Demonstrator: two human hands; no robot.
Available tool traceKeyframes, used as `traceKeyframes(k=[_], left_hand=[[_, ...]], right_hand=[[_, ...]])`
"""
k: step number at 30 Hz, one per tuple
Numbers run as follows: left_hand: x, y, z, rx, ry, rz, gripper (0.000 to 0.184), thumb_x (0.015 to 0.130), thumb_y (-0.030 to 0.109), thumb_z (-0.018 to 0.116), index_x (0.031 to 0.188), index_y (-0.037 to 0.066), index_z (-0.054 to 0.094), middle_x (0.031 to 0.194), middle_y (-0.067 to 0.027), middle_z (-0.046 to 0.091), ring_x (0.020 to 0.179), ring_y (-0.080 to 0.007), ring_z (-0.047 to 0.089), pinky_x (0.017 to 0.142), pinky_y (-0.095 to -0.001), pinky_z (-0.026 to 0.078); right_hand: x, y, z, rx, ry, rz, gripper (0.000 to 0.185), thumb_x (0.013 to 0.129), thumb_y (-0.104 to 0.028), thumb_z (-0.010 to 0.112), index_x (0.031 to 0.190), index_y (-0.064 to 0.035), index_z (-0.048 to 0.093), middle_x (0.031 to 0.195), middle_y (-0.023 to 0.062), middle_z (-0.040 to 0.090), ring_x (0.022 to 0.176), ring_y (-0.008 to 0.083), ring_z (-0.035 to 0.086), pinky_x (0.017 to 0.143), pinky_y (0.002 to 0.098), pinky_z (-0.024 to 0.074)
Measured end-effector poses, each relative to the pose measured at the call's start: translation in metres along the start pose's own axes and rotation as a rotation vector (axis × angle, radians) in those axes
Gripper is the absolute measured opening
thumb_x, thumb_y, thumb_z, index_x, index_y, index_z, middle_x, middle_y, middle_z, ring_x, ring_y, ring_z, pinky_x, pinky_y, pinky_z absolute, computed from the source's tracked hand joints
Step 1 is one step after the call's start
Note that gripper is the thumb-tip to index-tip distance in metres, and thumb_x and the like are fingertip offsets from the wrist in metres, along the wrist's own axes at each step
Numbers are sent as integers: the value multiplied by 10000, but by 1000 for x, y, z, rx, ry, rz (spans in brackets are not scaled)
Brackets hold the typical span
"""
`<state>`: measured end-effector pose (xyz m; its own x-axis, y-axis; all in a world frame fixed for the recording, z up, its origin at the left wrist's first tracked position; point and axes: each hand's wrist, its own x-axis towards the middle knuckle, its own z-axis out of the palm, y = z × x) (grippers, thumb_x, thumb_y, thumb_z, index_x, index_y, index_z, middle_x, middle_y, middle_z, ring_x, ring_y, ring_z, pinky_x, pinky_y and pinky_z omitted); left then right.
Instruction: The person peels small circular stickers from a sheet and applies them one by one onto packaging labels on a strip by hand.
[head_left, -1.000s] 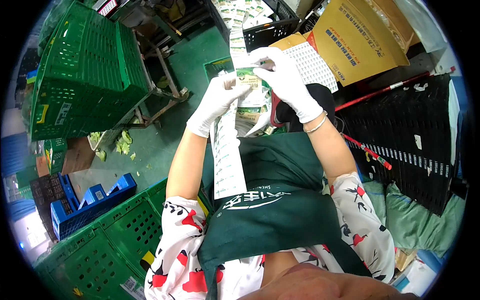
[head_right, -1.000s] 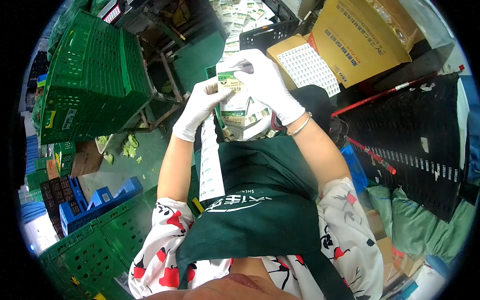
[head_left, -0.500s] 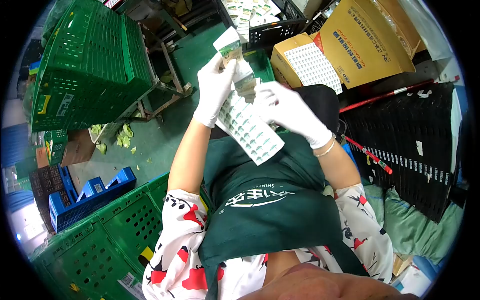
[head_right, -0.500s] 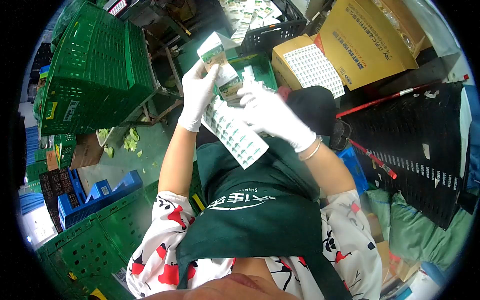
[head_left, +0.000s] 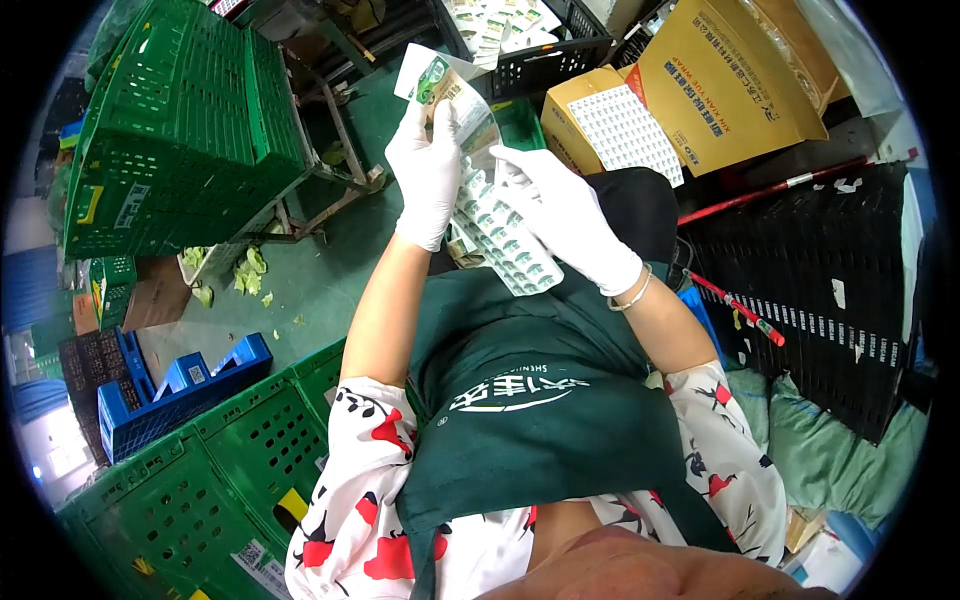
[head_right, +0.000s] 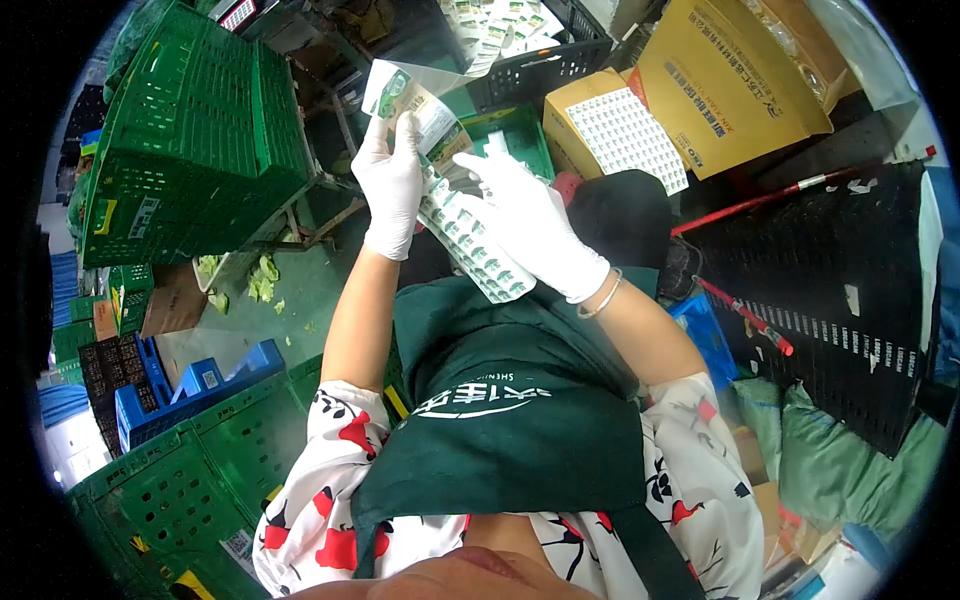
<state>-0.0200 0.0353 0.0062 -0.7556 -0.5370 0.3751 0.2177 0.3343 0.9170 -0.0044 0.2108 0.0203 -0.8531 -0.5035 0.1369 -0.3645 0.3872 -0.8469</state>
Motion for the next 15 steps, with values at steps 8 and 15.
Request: traceKeyframes(k=[8, 15], left_hand=[[2, -4, 1, 83, 30, 98, 250, 933, 53, 620, 1177, 3, 644, 949, -147, 722, 787, -141, 663, 751, -278, 521], [16, -22, -15, -56, -75, -175, 199, 960, 115, 623, 1092, -27, 671, 896, -31, 700, 782, -62, 586, 710, -237, 483]], right_hand=[[1, -8, 10, -23, -8, -148, 308, 914, -64, 627, 1221, -58, 648, 1054, 120, 658, 949, 227, 643, 877, 306, 509], [-9, -42, -33, 720, -236, 274, 235, 916, -49, 610, 1140, 4, 653, 935, 16, 619, 813, 33, 589, 701, 224, 507]])
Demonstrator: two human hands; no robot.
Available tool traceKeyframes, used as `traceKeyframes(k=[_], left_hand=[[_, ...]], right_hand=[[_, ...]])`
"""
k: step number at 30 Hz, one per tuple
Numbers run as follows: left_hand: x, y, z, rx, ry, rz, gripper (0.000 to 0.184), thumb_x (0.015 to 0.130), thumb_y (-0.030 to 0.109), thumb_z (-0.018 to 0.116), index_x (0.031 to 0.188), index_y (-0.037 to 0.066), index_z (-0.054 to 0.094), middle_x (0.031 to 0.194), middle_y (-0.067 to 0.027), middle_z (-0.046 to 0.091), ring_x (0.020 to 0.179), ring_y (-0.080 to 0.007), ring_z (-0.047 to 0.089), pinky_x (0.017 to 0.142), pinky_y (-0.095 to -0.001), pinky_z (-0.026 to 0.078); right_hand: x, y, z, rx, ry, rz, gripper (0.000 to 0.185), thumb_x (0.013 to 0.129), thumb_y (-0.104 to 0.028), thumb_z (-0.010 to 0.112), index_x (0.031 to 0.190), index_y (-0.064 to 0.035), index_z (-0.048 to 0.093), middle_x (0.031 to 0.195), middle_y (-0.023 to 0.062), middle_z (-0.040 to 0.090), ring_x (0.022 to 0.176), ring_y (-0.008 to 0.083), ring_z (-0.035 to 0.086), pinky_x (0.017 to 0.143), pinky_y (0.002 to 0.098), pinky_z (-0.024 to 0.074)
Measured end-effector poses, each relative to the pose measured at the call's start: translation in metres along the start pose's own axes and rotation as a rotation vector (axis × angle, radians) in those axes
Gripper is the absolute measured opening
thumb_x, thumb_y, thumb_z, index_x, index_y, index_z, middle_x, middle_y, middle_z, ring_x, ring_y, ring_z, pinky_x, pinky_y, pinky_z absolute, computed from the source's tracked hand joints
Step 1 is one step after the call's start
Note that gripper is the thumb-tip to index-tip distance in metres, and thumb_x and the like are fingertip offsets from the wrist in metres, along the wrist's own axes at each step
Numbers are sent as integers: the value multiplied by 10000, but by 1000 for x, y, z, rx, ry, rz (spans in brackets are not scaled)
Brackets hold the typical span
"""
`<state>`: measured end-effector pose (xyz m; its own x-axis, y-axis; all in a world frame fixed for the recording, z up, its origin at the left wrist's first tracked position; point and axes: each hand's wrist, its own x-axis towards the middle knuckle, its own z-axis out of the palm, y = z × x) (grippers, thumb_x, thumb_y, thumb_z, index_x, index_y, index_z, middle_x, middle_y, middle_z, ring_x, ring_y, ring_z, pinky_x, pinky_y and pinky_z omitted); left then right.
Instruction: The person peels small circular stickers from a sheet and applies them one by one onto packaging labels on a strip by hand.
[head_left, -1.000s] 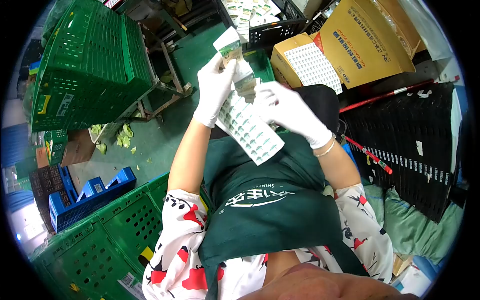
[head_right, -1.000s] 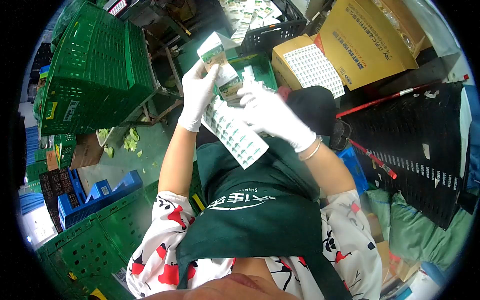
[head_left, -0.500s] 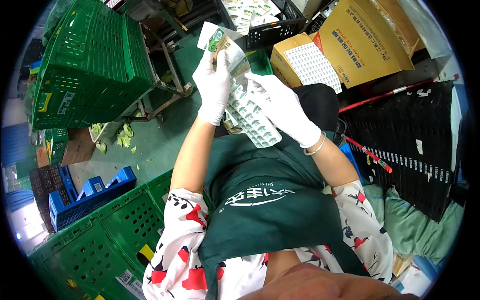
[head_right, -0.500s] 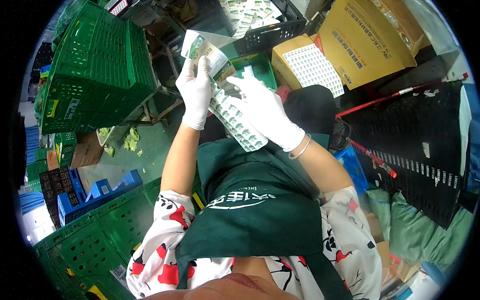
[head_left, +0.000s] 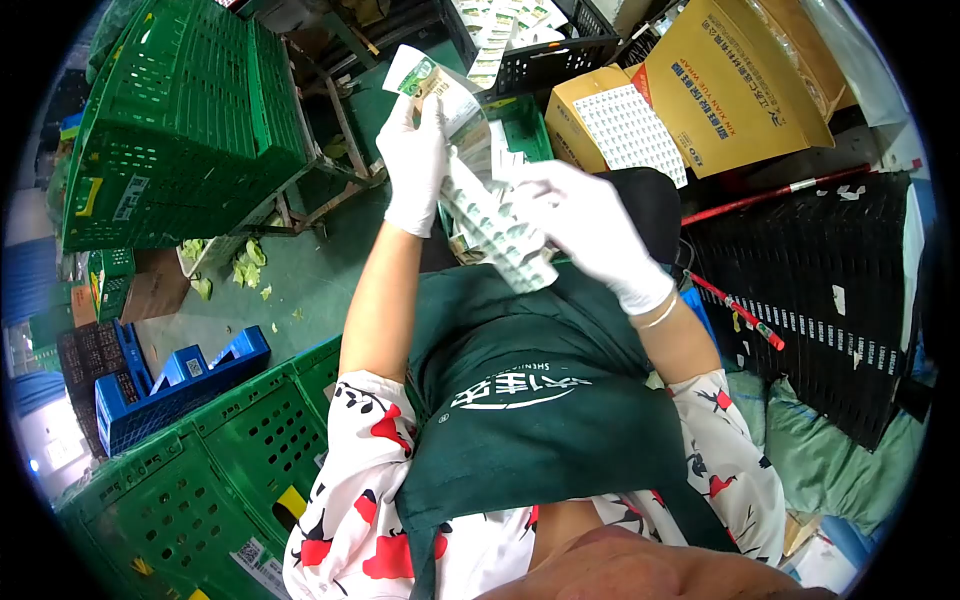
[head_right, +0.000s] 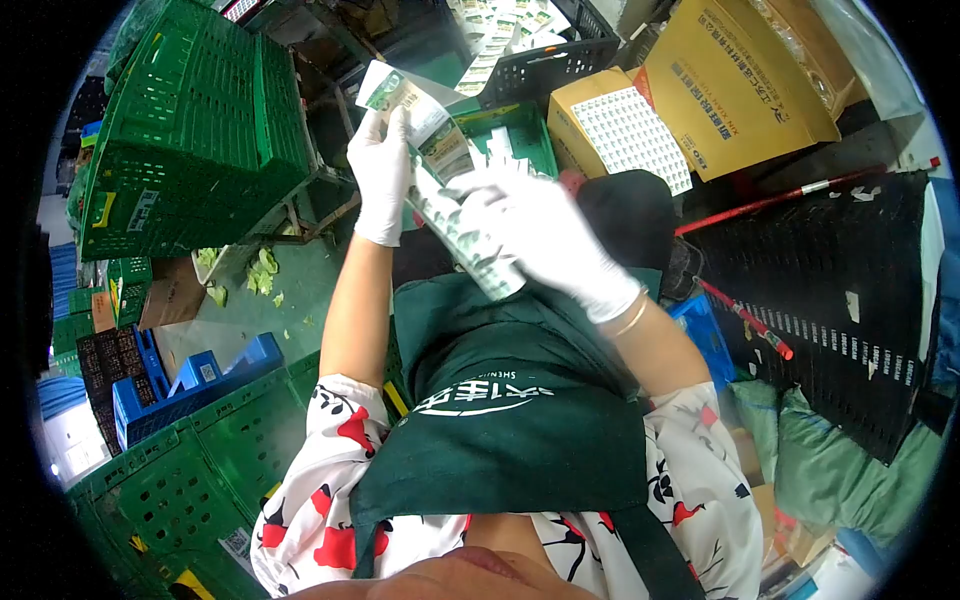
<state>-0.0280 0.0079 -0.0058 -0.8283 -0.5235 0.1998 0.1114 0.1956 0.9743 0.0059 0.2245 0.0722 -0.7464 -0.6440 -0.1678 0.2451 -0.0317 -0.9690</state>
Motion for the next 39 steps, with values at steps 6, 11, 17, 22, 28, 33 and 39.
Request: traceKeyframes(k=[6, 11, 17, 22, 28, 33, 39], left_hand=[[-3, 18, -18, -280, -603, -310, 346, 930, 115, 654, 1239, -37, 621, 1131, -61, 695, 993, -93, 637, 893, -252, 502], [-23, 38, -12, -380, -765, -431, 384, 914, 113, 676, 1264, -28, 603, 1131, -54, 682, 996, -91, 630, 898, -260, 501], [-8, 13, -9, -280, -619, -470, 302, 939, 170, 662, 1175, -19, 655, 982, -23, 677, 859, -80, 623, 789, -231, 504], [-9, 21, -5, -274, -562, -386, 308, 929, 140, 663, 1176, -44, 653, 1042, -68, 705, 860, -83, 635, 792, -240, 516], [-22, 10, 6, -227, -646, -297, 288, 931, 127, 661, 1176, -22, 667, 1030, -42, 705, 880, -65, 604, 795, -228, 495], [-25, 22, 4, -203, -656, -348, 292, 924, 119, 665, 1177, -26, 665, 1035, -35, 696, 888, -71, 601, 812, -234, 495], [-20, 14, -7, -292, -644, -406, 267, 931, 181, 654, 1110, -15, 682, 990, -8, 687, 871, -56, 595, 796, -214, 479]], right_hand=[[34, 16, -65, -90, 146, 110, 347, 992, -348, 567, 900, -40, 696, 716, -48, 568, 595, 14, 484, 533, 161, 349], [64, 26, -64, -316, 44, 1, 396, 962, -389, 604, 794, -42, 698, 609, -43, 542, 500, 19, 453, 468, 190, 344], [59, 24, -56, -584, -285, -29, 399, 954, -375, 604, 764, -37, 697, 551, -10, 544, 477, 49, 462, 474, 227, 389], [51, 30, -62, -296, 216, 37, 390, 971, -393, 571, 825, -59, 709, 637, -32, 558, 533, 28, 467, 495, 191, 377], [56, 31, -46, -186, 352, -171, 269, 927, -283, 678, 955, -15, 689, 793, 36, 681, 641, 71, 606, 550, 239, 462], [69, 39, -39, -682, 462, -208, 332, 837, -321, 768, 939, -17, 684, 746, 98, 701, 694, 131, 685, 635, 289, 534], [55, 36, -55, -312, 32, -70, 286, 887, -312, 717, 861, -29, 687, 733, 73, 671, 670, 88, 628, 617, 262, 482]])
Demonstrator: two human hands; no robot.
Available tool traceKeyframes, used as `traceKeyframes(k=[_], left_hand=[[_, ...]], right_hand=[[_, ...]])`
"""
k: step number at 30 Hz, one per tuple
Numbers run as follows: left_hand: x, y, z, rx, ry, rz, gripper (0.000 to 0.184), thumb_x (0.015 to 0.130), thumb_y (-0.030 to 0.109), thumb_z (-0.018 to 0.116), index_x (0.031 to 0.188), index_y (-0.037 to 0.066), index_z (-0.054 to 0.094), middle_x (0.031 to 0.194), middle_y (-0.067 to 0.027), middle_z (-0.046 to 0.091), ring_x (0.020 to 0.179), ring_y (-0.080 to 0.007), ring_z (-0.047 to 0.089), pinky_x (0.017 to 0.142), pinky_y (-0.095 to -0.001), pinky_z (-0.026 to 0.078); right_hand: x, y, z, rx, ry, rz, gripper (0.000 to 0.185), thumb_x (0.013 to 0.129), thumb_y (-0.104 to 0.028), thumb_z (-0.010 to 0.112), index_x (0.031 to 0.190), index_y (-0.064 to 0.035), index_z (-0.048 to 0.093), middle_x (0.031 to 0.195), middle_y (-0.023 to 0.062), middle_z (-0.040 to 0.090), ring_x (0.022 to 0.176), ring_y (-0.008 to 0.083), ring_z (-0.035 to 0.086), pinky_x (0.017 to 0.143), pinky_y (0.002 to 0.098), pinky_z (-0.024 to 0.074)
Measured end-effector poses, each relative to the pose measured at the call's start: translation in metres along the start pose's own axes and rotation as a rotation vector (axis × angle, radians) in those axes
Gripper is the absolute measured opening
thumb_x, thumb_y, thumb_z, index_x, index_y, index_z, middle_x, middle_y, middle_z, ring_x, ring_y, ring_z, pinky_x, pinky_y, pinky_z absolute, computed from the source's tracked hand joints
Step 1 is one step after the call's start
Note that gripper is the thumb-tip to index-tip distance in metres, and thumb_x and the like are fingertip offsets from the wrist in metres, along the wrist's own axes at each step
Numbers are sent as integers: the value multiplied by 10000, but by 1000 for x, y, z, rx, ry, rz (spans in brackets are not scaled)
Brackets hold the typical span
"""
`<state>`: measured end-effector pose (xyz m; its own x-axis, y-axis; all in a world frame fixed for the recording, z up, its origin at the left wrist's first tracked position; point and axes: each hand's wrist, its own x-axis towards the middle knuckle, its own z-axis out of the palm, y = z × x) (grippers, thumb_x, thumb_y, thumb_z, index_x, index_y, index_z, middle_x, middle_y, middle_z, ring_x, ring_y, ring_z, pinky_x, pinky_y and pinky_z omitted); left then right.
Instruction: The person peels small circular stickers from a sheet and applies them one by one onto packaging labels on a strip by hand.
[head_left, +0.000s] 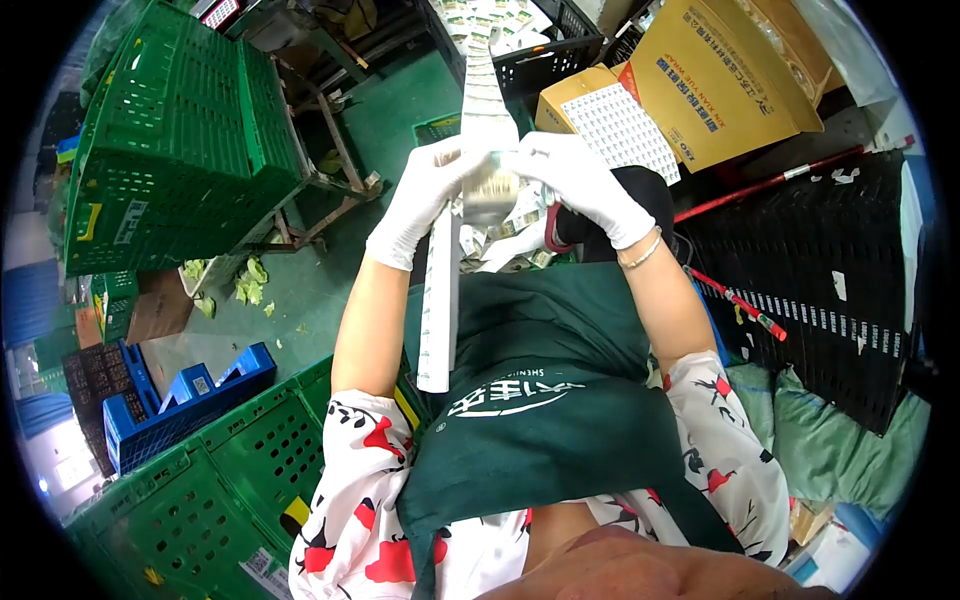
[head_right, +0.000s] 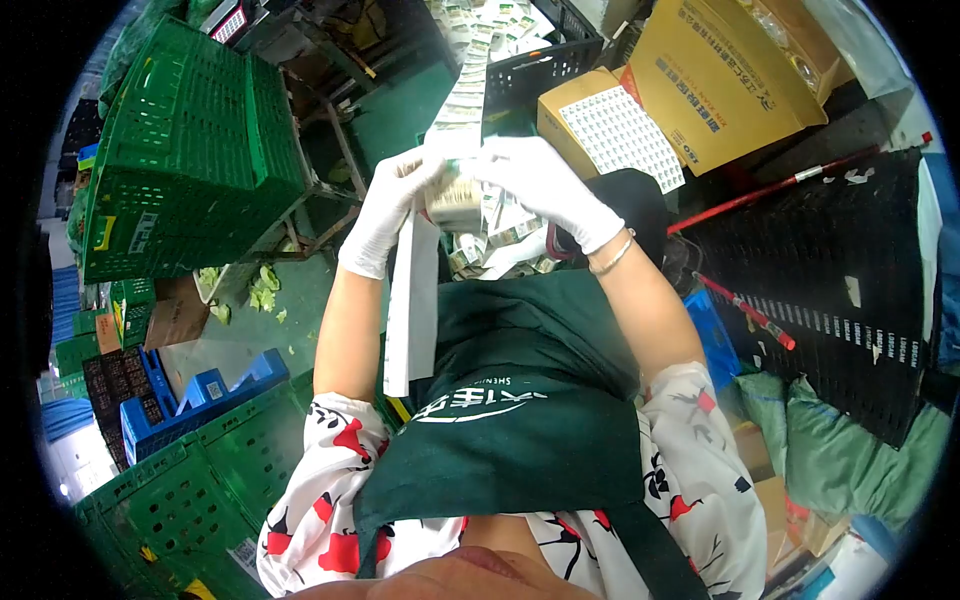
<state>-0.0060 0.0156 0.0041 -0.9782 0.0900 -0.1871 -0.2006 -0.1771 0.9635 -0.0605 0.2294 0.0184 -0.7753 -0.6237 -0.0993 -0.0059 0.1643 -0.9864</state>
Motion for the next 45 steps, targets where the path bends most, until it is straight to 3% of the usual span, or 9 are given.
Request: traceKeyframes(k=[4, 12, 17, 21, 25, 29, 35, 39, 45], left_hand=[[5, -1, -7, -47, 80, 3, 268, 932, 182, 651, 1096, -28, 683, 990, -5, 687, 864, -57, 581, 791, -213, 464], [-1, -3, 12, 77, 13, 68, 289, 918, 130, 650, 1151, -39, 670, 987, -17, 691, 851, -60, 576, 764, -226, 472], [-6, 5, 9, 182, 2, 13, 315, 914, 125, 660, 1183, -39, 661, 1007, -19, 685, 854, -64, 585, 754, -222, 476], [-6, 0, 6, 85, -25, 30, 311, 916, 140, 668, 1170, -41, 664, 989, -15, 682, 841, -58, 581, 743, -212, 468], [5, -3, -7, 8, 73, 41, 268, 920, 190, 685, 1090, -18, 688, 962, -6, 684, 810, -37, 563, 714, -205, 453], [4, -3, -3, 20, 70, 29, 262, 904, 132, 684, 1114, -24, 681, 1007, -28, 700, 859, -54, 595, 771, -221, 479], [0, -9, 13, 101, -30, 66, 285, 910, 110, 677, 1163, -21, 668, 1038, -32, 702, 889, -62, 604, 795, -231, 497], [-2, -8, 11, 129, -61, 41, 283, 905, 116, 686, 1164, 1, 678, 1011, -5, 697, 846, -45, 578, 758, -215, 483], [-4, -1, 10, 64, 21, 64, 305, 930, 154, 669, 1189, -7, 668, 1036, -18, 699, 874, -54, 604, 792, -214, 487]], right_hand=[[-21, -16, 0, -210, -114, 131, 259, 934, -293, 666, 851, -48, 663, 673, -27, 577, 572, 33, 500, 541, 205, 406], [1, -3, 7, 36, 368, -204, 237, 879, -156, 726, 1047, -10, 644, 868, 32, 689, 723, 80, 638, 653, 246, 525], [12, -1, 16, -622, 640, -367, 378, 812, -244, 804, 1081, -42, 634, 816, 37, 684, 681, 62, 629, 611, 230, 514], [8, 7, 0, -41, 245, -26, 317, 838, -290, 786, 981, -30, 676, 776, 30, 660, 646, 57, 584, 568, 223, 474], [-14, -18, 0, -91, -155, 70, 219, 887, -229, 731, 933, -23, 674, 796, -6, 656, 624, 37, 534, 568, 201, 415], [-11, -5, -5, -133, 171, -31, 274, 854, -232, 751, 1011, -19, 678, 1016, 77, 684, 918, 135, 643, 809, 285, 530], [9, -5, 4, -84, 332, -251, 311, 829, -110, 765, 1091, -4, 634, 1018, 71, 655, 898, 124, 646, 819, 277, 527], [12, -6, 16, -599, 526, -245, 297, 832, -164, 755, 1062, -22, 631, 974, 110, 678, 844, 134, 666, 711, 272, 534], [2, 0, -2, 25, 64, -7, 226, 879, -198, 731, 968, -6, 653, 785, 27, 639, 701, 59, 590, 644, 214, 482]])
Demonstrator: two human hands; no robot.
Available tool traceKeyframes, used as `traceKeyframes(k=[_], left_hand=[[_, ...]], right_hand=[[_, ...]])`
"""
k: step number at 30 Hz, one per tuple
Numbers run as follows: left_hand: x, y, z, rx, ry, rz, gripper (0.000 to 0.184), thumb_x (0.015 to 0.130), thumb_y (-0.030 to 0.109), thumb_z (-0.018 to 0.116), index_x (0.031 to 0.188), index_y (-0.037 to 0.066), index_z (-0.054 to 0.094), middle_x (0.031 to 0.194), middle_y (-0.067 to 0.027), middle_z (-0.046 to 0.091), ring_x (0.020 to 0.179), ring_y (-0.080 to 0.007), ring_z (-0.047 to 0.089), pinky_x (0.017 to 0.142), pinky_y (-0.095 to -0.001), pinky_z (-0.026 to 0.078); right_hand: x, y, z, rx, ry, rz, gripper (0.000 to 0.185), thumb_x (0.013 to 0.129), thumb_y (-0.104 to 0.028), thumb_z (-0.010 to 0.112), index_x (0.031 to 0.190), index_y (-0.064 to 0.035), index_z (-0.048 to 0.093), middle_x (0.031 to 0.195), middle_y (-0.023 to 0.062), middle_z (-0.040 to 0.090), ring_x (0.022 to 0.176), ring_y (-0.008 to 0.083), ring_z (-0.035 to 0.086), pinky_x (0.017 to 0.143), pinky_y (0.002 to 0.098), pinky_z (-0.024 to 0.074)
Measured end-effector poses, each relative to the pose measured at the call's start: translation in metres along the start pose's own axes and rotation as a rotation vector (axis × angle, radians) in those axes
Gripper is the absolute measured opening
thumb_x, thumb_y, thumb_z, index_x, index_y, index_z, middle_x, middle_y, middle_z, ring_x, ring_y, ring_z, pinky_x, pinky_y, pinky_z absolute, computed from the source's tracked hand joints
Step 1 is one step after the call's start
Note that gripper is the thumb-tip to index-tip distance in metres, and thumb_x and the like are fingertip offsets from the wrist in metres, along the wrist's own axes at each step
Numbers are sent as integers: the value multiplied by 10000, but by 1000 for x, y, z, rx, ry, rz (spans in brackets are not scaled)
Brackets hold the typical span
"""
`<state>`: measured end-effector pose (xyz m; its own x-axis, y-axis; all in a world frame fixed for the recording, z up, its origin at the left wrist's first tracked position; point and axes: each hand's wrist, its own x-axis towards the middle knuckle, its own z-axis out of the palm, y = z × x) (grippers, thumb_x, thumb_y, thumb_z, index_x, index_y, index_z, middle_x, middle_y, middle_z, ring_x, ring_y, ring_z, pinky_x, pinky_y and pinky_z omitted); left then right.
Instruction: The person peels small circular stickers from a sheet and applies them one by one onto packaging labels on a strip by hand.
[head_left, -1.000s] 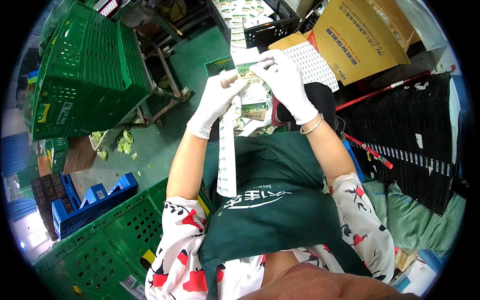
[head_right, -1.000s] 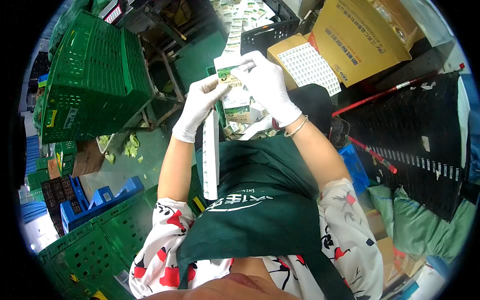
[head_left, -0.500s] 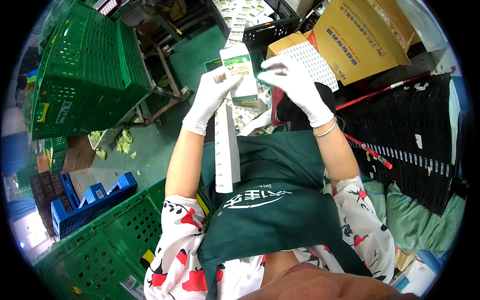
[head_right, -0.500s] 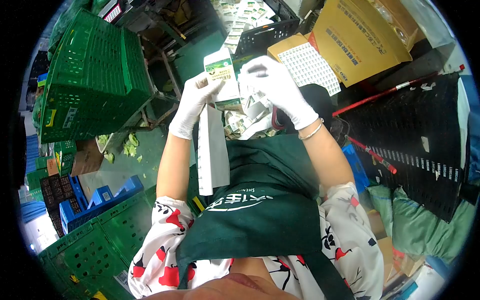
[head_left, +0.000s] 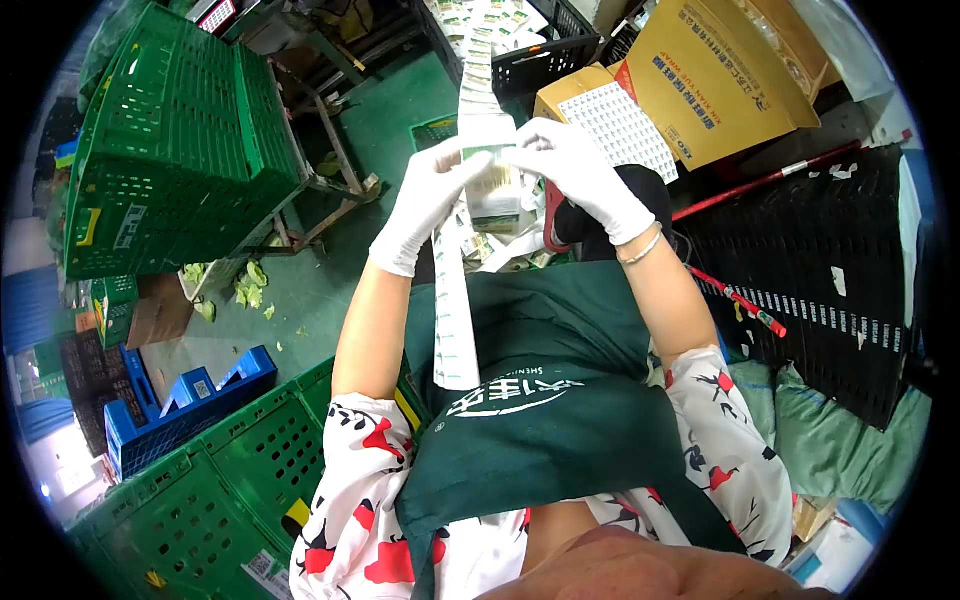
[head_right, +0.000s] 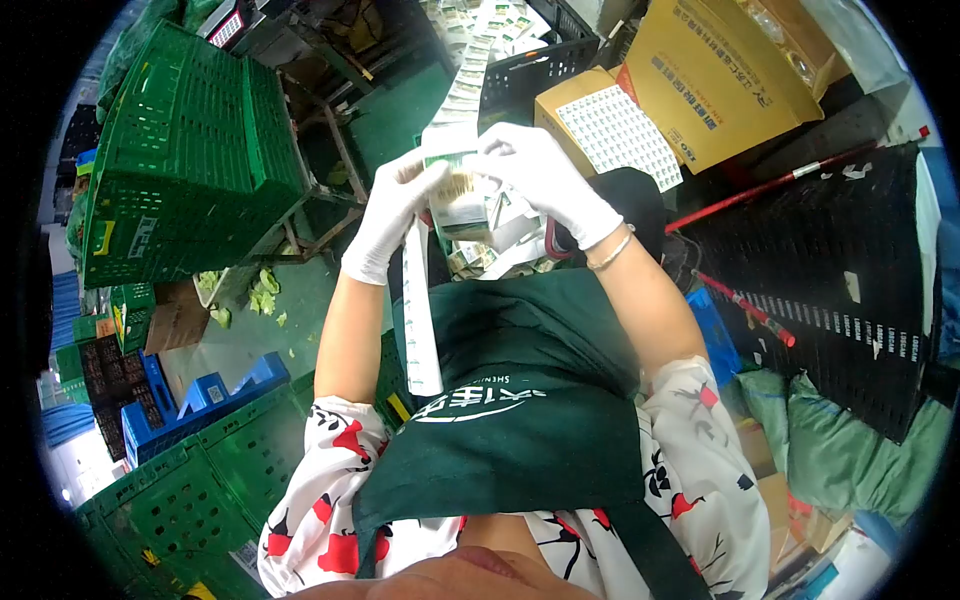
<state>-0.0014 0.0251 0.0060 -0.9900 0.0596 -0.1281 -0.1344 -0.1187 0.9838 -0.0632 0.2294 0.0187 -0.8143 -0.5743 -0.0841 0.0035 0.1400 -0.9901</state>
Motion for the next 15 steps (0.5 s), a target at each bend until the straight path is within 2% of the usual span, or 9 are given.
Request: traceKeyframes(k=[1, 3, 4, 5, 7, 8, 9, 12, 15], left_hand=[[5, -2, -3, -127, 43, 11, 307, 940, 169, 660, 1187, -13, 665, 1047, -27, 697, 888, -59, 615, 814, -214, 488], [8, 5, -17, 33, 51, -92, 307, 941, 162, 652, 1183, -27, 659, 1070, -44, 695, 924, -75, 622, 853, -227, 488], [5, 5, -12, -92, 35, -40, 305, 933, 143, 653, 1182, -33, 656, 1078, -49, 695, 938, -79, 618, 860, -234, 486], [5, 3, -11, -92, 32, -31, 303, 929, 136, 653, 1180, -34, 657, 1077, -48, 695, 936, -79, 616, 857, -238, 488], [5, 0, -8, -94, 21, -15, 299, 923, 122, 654, 1177, -35, 657, 1073, -46, 695, 932, -78, 612, 849, -244, 491], [4, 1, -4, -74, 18, -26, 303, 916, 110, 653, 1182, -35, 655, 1073, -42, 695, 920, -71, 607, 833, -239, 489], [3, 0, -2, -39, 5, -32, 301, 915, 105, 647, 1181, -35, 655, 1066, -41, 694, 911, -72, 601, 831, -241, 486], [2, -4, 4, 12, -46, -7, 279, 911, 101, 646, 1156, -32, 666, 1027, -22, 692, 876, -59, 592, 810, -230, 484], [3, -5, 2, 38, -94, -57, 310, 922, 101, 662, 1195, -46, 642, 1099, -46, 690, 960, -78, 605, 873, -232, 476]], right_hand=[[-5, -2, -2, 34, -82, -4, 215, 886, -196, 725, 961, -6, 658, 767, 10, 628, 693, 51, 578, 643, 207, 475], [-13, -12, -6, -65, -269, 104, 204, 892, -183, 716, 1012, -24, 670, 765, -6, 628, 621, 45, 558, 589, 210, 463], [-18, -20, -7, -176, -214, 141, 206, 887, -173, 718, 1022, -24, 670, 804, 5, 642, 668, 56, 583, 625, 217, 480], [-22, -33, -7, -288, -157, 177, 209, 883, -162, 719, 1032, -24, 671, 843, 15, 656, 714, 67, 608, 661, 225, 498], [-15, -7, -13, -62, 34, -58, 234, 871, -138, 718, 1067, -20, 667, 952, 41, 674, 857, 98, 640, 783, 247, 516], [-14, -15, -16, -34, 73, -57, 264, 867, -102, 705, 1111, -17, 656, 1044, 60, 667, 975, 121, 630, 878, 265, 504], [-10, -10, -16, 70, 90, -81, 299, 865, -62, 689, 1155, -14, 634, 1064, 63, 664, 985, 119, 625, 874, 264, 504], [-1, -11, -5, -67, 151, -227, 270, 860, -24, 675, 1124, -18, 620, 1074, 68, 653, 955, 125, 643, 853, 278, 526], [10, -5, 5, -201, 174, -303, 291, 867, -1, 661, 1153, -9, 606, 1083, 72, 623, 973, 139, 631, 867, 278, 518]])
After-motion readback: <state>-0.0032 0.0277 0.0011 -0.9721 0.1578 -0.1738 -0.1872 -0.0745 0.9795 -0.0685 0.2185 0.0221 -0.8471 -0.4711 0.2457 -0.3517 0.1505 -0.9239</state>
